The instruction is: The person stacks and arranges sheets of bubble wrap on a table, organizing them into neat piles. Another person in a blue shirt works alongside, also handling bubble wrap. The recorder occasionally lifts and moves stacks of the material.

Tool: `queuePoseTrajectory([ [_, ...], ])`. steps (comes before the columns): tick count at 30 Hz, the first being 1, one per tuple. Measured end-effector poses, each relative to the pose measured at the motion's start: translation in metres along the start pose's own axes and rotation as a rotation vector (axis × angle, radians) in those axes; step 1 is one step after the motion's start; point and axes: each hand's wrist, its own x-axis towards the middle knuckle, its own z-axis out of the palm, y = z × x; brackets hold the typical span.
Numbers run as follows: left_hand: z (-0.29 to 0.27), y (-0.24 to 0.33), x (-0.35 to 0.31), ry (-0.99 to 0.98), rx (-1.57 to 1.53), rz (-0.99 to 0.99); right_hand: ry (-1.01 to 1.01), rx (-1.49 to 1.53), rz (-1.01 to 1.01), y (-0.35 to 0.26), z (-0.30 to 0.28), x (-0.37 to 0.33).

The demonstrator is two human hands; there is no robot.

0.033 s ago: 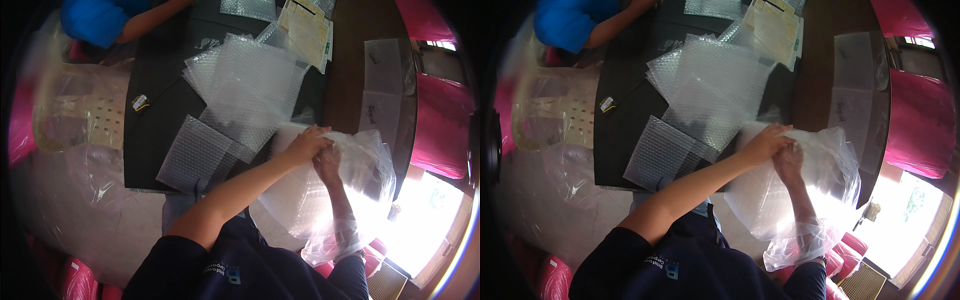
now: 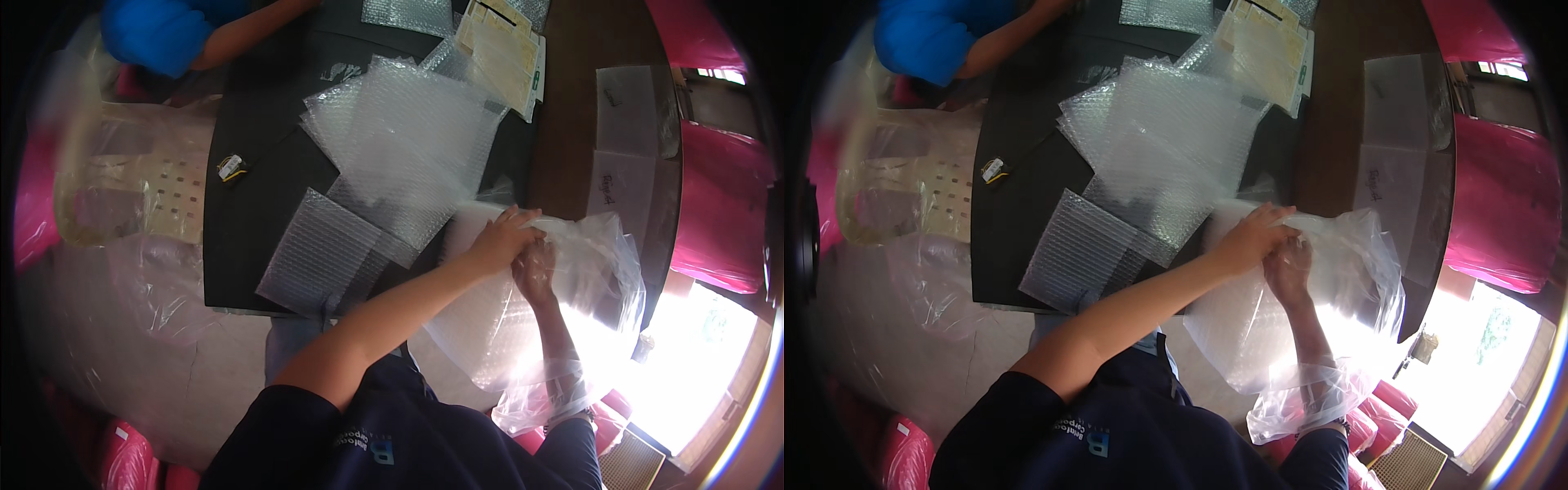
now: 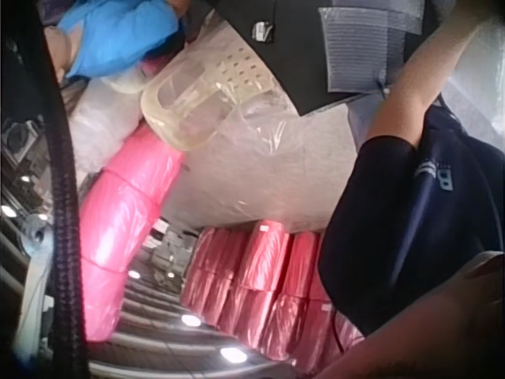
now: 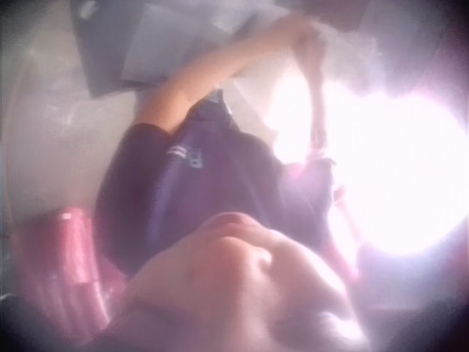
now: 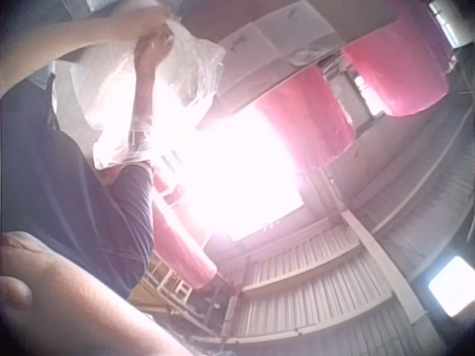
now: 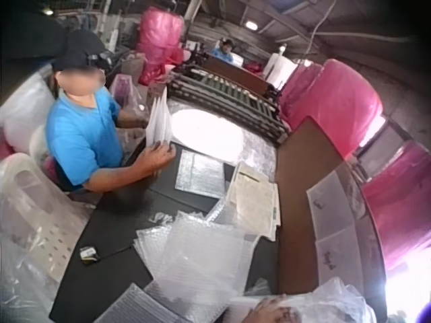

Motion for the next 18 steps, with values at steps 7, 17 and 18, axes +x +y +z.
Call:
queuePoseTrajectory([
  [7, 0.001, 0.019, -0.007, 0.048, 0.146, -0.095, -0.052, 0.032, 0.152, -0.014, -0.005, -0.009],
  [17, -0.009, 0.016, 0.001, 0.003, 0.235, -0.093, -0.011, 0.467, 0.265, 0.009, -0.035, -0.013],
  [18, -0.019, 0.019, 0.011, 0.053, 0.096, -0.101, -0.051, 0.535, 0.341, 0.015, -0.038, -0.013],
])
